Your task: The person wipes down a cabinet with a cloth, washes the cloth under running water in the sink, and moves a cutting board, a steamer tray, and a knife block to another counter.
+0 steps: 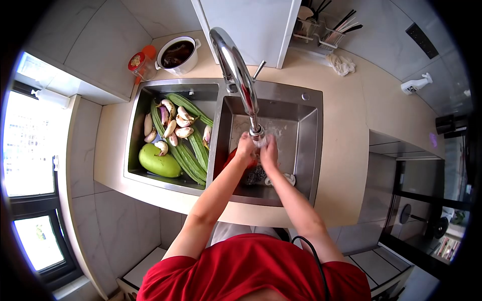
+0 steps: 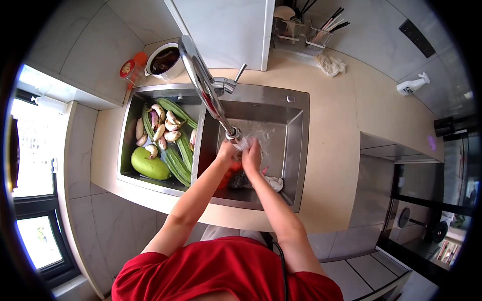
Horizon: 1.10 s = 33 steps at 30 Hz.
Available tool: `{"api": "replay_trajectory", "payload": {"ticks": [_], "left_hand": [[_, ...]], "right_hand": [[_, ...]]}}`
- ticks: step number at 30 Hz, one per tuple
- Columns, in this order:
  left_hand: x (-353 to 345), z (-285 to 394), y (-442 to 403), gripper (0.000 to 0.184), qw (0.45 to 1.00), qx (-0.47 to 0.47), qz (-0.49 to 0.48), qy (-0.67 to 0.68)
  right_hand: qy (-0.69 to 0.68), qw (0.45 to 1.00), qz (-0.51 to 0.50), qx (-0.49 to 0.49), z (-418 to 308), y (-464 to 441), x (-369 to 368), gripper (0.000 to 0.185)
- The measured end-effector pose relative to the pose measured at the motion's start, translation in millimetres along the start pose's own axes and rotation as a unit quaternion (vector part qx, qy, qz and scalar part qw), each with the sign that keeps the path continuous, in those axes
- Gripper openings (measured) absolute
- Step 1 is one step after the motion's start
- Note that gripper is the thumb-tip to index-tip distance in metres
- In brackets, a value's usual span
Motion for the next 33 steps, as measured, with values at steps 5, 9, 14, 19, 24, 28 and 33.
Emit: {"api": "replay_trajectory", "payload": {"ticks": [5,9,14,19,24,28,33], "left_hand": [[3.6,0.1,8.1,0.017,0.998,-0.029,-0.048,0.017],[7.5,2.4,16.7,0.021,0.979,0.018,-0.107,-0.17],[22.8,29.2,22.0,0.075,0.93,-0.241,-0.127,-0.245],[33.9,51.9,21.0,0.054,0.683,-0.485,-0.187,-0.514],[48.5,65.1,0.1,0.036,0.721,-0.42,-0.1,-0.543],[52.9,67.0,-15.1,0.046,0.784,-0.304,-0.155,-0.518],[37.5,82.7,33.9,0.048,0.69,-0.36,-0.167,-0.605]], "right_hand": [[0.07,0.987,-0.007,0.143,-74.0,21.4,6.2,0.035],[0.14,0.984,0.025,0.11,-13.8,-38.2,-15.4,0.03],[-0.058,0.904,-0.272,-0.326,-6.3,-67.1,35.3,0.046],[-0.102,0.872,-0.315,-0.36,-22.1,-61.4,61.3,0.06],[0.13,0.882,-0.451,0.044,8.4,-68.6,56.0,0.068],[0.186,0.884,-0.427,-0.034,-1.9,-79.0,60.5,0.055],[0.064,0.957,-0.283,0.016,0.7,-74.6,58.1,0.049]]}}
Point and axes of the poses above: each hand's wrist, its own y-axis away from the middle knuckle, its own x-axis out of the back of the hand, z = x × y, the point moved 1 cm from there along -y, towards the middle knuckle, and after that the axes turned 13 degrees about z, right-handed, at the moved point
